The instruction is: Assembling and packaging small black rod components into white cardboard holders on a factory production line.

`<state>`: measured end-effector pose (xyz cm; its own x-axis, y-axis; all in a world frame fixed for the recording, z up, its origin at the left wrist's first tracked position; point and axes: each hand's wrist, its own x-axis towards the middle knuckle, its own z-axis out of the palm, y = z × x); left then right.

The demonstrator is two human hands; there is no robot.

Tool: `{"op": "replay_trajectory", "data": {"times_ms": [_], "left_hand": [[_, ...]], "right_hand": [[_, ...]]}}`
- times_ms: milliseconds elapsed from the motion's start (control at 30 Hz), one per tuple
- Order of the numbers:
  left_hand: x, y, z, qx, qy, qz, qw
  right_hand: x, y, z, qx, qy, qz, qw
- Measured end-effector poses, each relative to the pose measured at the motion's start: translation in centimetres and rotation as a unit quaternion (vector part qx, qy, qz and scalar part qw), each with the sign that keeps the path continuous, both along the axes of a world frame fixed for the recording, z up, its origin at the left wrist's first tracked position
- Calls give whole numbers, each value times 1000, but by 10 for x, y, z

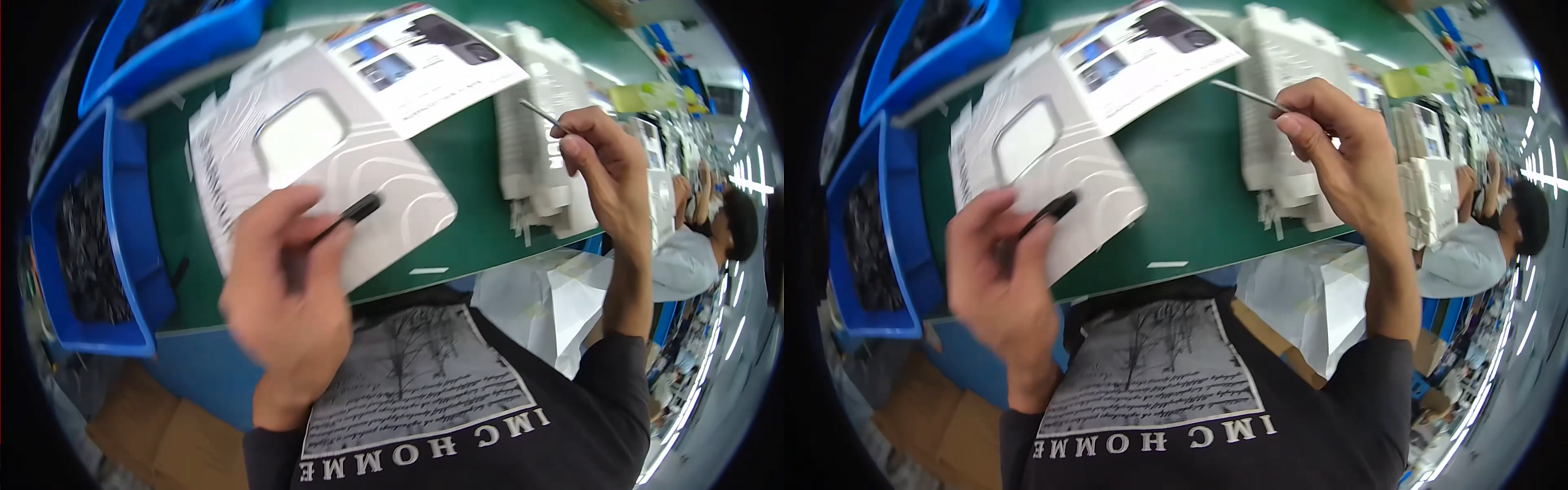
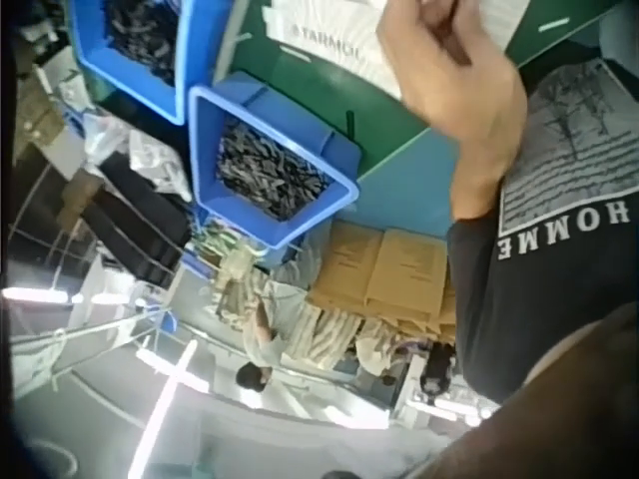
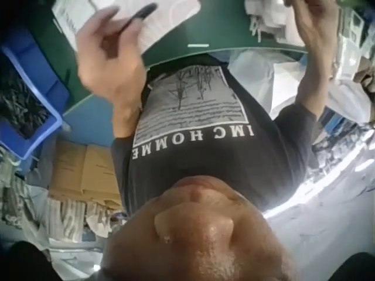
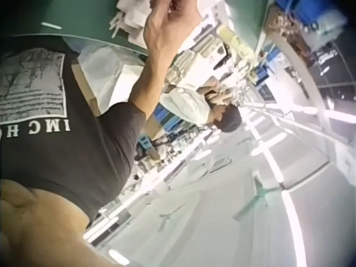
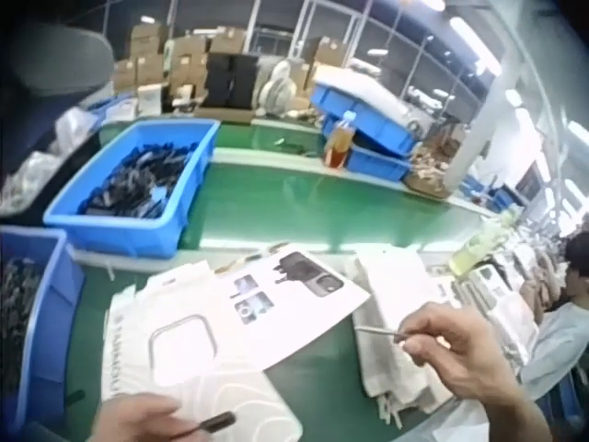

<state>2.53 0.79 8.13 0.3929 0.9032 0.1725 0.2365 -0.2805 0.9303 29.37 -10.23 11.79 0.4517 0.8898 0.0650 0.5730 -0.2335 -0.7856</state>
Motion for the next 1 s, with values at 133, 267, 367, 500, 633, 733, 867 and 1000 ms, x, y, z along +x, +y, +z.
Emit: {"op": "replay_trajectory", "data": {"times_ms": [133,267,367,500,633,733,867,1000], "left_hand": [[37,-12,60,-8,-74,41,996],[97,-4,81,167,-33,14,985],[161,47,61,243,-34,-73,967],[228,150,18,277,21,-141,950],[246,109,-18,266,166,-125,941],[215,5,-26,127,113,-248,954],[198,-54,-28,42,92,-274,956],[198,-70,-30,164,95,-245,951]], "right_hand": [[80,-57,-8,86,-14,-152,985],[150,-114,-43,51,-69,-283,955],[178,-145,-74,6,-186,-316,930],[203,-143,-92,-18,-223,-326,918],[198,-150,-94,-48,-240,-356,902],[187,-149,-99,-39,-275,-357,892],[181,-140,-94,-20,-266,-358,895],[177,-137,-93,2,-218,-390,895]]}}
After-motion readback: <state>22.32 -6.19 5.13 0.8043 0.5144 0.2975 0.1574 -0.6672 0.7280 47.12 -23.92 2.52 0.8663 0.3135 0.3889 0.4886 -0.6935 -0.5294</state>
